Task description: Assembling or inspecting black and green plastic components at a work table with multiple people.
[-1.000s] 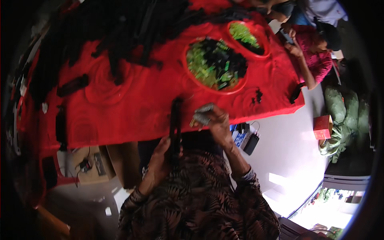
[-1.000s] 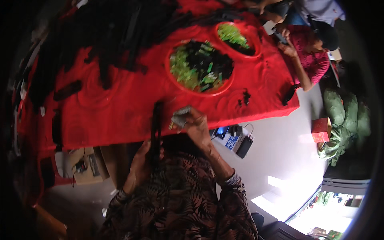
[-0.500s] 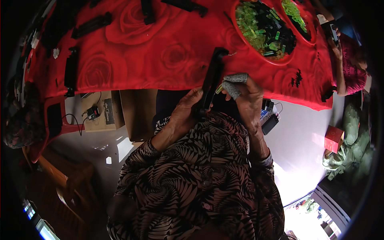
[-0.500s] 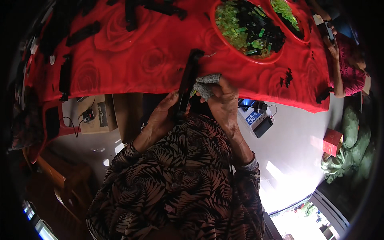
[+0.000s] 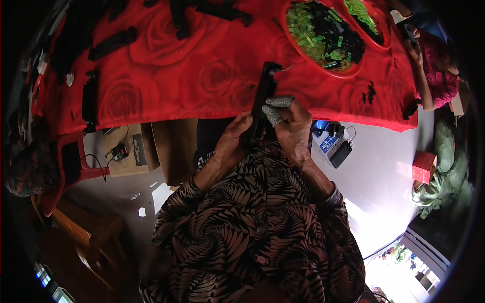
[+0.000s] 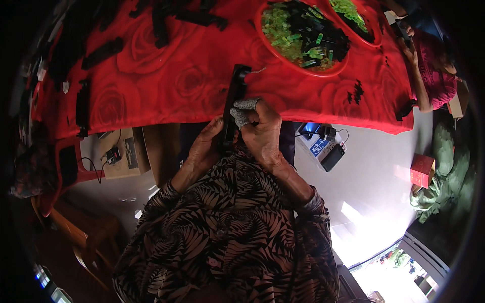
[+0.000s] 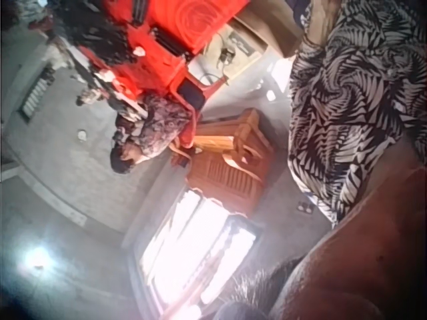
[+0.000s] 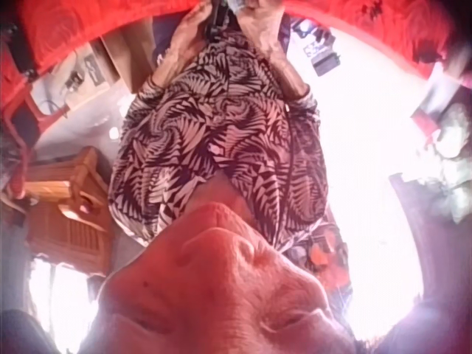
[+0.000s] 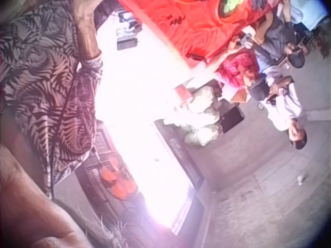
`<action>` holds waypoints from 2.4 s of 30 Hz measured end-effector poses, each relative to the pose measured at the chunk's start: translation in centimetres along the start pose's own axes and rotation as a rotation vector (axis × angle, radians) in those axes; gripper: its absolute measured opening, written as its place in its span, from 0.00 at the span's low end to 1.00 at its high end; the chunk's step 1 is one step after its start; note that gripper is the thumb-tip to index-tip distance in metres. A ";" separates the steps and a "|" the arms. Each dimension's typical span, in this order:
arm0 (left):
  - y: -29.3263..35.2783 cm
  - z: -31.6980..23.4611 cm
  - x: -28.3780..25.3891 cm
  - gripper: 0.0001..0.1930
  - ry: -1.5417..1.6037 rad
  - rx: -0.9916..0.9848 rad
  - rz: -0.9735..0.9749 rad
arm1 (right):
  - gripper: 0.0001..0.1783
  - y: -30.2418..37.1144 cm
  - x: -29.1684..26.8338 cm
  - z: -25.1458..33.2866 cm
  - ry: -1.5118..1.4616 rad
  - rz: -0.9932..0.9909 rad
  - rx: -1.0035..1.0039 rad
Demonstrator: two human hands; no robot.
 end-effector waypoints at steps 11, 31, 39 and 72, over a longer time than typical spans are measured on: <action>0.1 0.1 0.2 0.15 -0.002 0.003 -0.048 | 0.16 0.5 0.7 1.1 0.341 -0.028 -0.181; 0.3 0.0 0.4 0.15 -0.034 -0.036 -0.064 | 0.21 1.2 0.7 0.4 0.467 0.029 -0.114; 0.2 0.0 0.3 0.13 -0.009 0.008 -0.062 | 0.19 1.1 1.3 0.4 0.479 0.029 -0.196; 0.3 0.6 -0.2 0.09 0.000 0.045 -0.175 | 0.20 0.7 1.3 1.0 0.402 -0.039 0.106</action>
Point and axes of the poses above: each hand's wrist, its own y-axis away from the middle knuckle, its own x-axis out of the palm, z = x × y, the point moved 4 cm from there along -y, towards the middle knuckle, and after that the axes turned 14 degrees about z, right-handed, at the moved point
